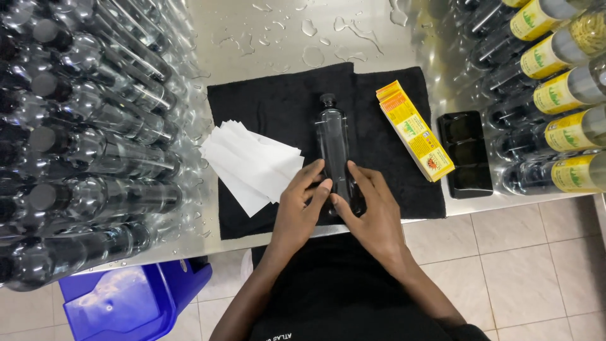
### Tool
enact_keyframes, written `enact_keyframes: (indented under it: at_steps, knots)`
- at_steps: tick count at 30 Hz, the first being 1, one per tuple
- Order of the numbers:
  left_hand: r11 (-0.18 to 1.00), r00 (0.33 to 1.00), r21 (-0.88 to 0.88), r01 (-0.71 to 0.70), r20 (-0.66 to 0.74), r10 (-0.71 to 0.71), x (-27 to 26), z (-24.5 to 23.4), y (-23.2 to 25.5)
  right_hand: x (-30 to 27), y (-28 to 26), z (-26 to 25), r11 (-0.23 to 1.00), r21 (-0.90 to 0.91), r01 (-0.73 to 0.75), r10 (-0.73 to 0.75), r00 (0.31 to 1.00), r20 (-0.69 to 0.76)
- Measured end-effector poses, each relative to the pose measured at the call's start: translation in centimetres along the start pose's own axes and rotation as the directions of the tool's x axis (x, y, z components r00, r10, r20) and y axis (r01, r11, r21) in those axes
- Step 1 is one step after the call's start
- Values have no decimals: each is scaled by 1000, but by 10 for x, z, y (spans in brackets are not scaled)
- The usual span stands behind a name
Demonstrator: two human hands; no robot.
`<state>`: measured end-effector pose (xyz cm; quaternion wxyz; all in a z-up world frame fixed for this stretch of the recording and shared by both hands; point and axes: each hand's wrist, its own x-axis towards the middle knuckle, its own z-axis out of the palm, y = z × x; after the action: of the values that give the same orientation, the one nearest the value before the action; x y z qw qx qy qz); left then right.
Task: Manually applying adhesive labels to plastic bottles at a production workstation.
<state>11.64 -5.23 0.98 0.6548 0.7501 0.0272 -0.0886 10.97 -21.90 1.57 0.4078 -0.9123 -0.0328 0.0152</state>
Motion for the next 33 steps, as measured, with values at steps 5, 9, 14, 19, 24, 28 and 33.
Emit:
enact_keyframes:
  at_steps: [5,9,14,19,24,28,33]
  knots:
    - [998,998,-65,-26,57,29,7,8,-5,1,14,-4,998,-61,2,-7,998,-70]
    - [999,995,-48,-25,91,30,6,7,-3,1,12,-9,999,-46,-5,3,999,-55]
    - [994,994,-41,-105,36,106,4,3,-9,-1,12,-19,994,-91,55,-61,996,-65]
    - [989,989,-31,-146,-23,146,4,-5,-15,19,93,-23,865,-453,215,-378,874,-306]
    - [983,981,25,-180,-76,181,2,-9,-12,33,105,-32,683,-730,21,-349,887,-301]
    - [977,972,-6,-212,-108,211,2,-10,-15,37,123,-26,647,-763,-14,-339,890,-304]
    - [971,962,-25,-236,-148,230,-1,-11,-16,31,129,-23,677,-736,-5,-371,862,-347]
